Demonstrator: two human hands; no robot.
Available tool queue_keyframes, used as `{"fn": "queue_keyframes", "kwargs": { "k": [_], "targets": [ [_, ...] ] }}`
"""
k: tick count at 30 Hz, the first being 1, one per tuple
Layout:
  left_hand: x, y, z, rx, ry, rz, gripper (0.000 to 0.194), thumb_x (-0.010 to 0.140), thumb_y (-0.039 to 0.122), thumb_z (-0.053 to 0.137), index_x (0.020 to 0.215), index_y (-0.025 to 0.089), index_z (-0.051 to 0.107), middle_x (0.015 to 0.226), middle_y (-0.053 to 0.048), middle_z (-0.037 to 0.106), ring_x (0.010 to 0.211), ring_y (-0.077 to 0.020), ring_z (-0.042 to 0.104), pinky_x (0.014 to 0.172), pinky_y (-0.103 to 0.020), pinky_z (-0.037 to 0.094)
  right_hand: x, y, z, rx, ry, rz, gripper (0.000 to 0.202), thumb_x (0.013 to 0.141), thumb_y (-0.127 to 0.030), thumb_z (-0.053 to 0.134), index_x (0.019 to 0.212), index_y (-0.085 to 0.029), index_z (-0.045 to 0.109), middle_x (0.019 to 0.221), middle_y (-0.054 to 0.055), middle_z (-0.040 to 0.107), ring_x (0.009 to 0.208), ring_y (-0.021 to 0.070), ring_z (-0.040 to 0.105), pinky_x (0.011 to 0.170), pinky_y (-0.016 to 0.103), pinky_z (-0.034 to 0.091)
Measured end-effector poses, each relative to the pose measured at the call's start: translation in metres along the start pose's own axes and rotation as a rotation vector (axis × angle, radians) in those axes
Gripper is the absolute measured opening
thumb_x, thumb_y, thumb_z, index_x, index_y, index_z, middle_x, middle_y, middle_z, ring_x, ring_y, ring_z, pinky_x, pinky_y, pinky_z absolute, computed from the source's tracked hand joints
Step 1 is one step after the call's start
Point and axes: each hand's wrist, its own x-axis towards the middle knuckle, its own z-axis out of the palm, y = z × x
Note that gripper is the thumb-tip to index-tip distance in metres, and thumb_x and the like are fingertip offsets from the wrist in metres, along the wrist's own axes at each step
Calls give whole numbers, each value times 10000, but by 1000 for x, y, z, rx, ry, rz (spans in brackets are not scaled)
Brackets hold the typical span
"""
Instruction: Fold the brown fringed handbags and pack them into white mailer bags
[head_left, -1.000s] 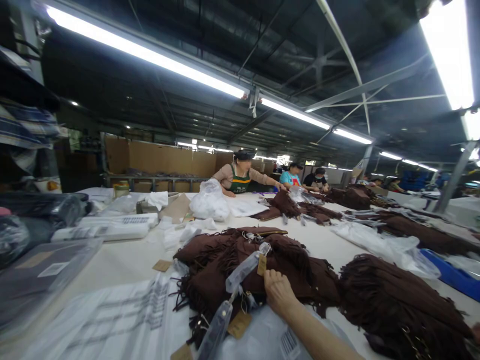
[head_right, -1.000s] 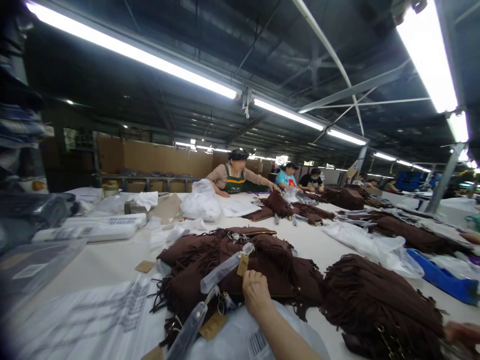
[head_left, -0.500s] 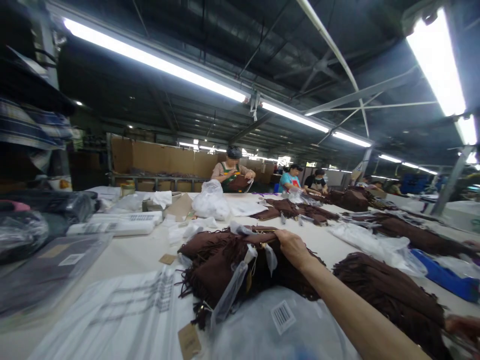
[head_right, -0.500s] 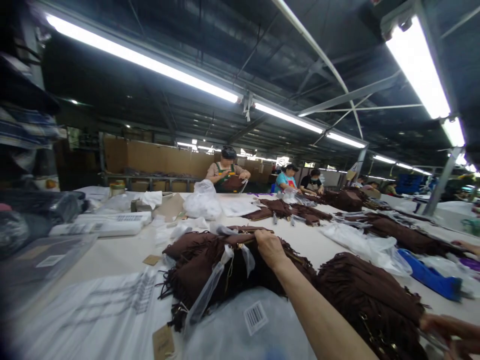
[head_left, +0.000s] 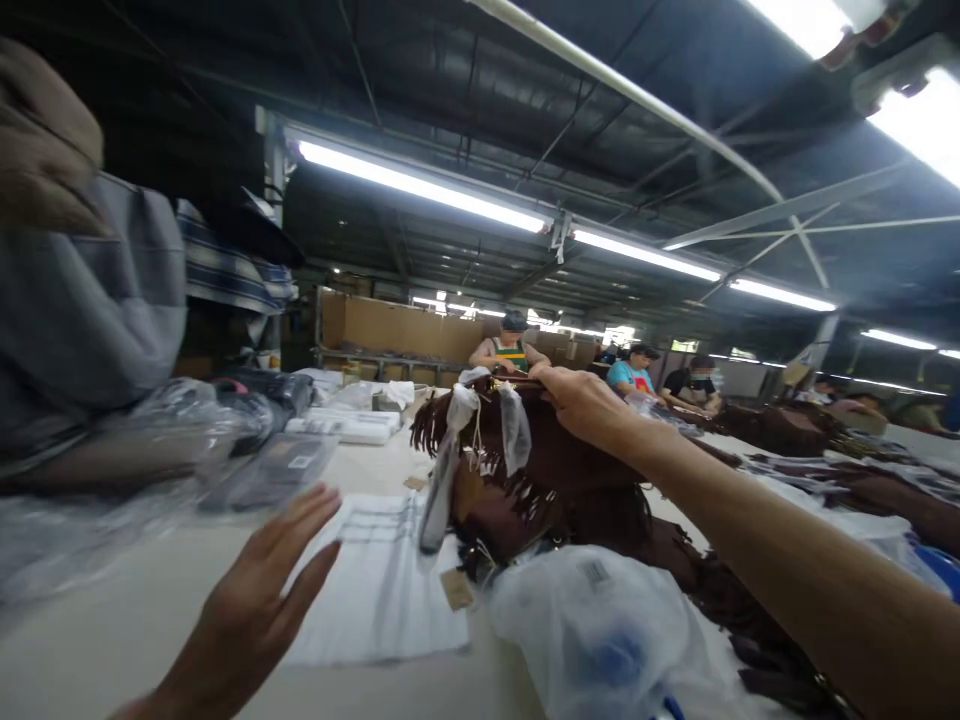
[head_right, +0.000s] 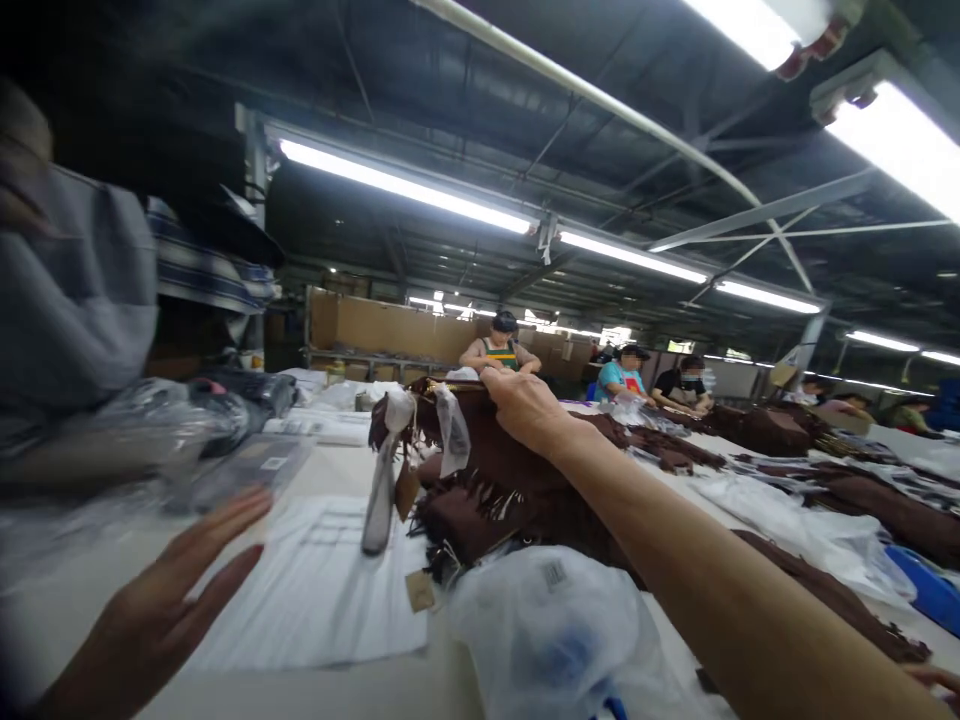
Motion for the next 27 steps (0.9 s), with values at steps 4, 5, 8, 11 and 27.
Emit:
{"fn": "queue_keyframes", "kwargs": {
  "k": [4, 5, 8, 11, 27],
  "targets": [
    [73, 45, -56, 26, 61, 111, 364, 881, 280, 460, 1223, 158, 441, 1227, -120, 543, 1209, -262, 451, 1019, -432, 370, -19, -68, -10, 85, -82, -217, 255, 797, -28, 429, 982, -128, 573, 926, 98, 634, 841, 185, 595, 668, 245, 363],
    [86, 56, -65, 75, -63, 111, 374, 852, 326, 505, 1184, 154, 479, 1194, -116, 569, 1169, -276, 483, 991, -448, 384, -26, -84, -9, 115, -109, -279, 260, 779, -21, 438, 969, -132, 576, 907, 87, 635, 822, 174, 593, 658, 238, 360],
    [96, 72, -74, 202, -598, 69, 216, 748, 247, 585, 944, 159, 603, 977, -96, 663, 934, -289, 605, 845, -447, 450, -46, -129, 0, 244, -208, -455, 321, 731, 18, 424, 983, -119, 567, 919, 92, 636, 842, 167, 588, 677, 233, 362],
    [68, 63, -70, 204, -986, -3, 194, 654, 96, 540, 805, 169, 639, 814, -78, 681, 794, -259, 633, 669, -340, 459, -68, -163, 17, 397, -351, -530, 293, 716, 17, 427, 942, -107, 565, 882, 107, 647, 826, 182, 596, 653, 246, 356],
    [-19, 7, -88, -140, -1390, -311, 276, 517, 80, 574, 755, 195, 654, 627, 43, 572, 622, -134, 520, 511, -203, 363, -132, -181, 77, 564, -677, -304, 102, 636, -170, 650, 736, -190, 660, 691, 1, 612, 652, 132, 518, 572, 219, 300]
  ]
}}
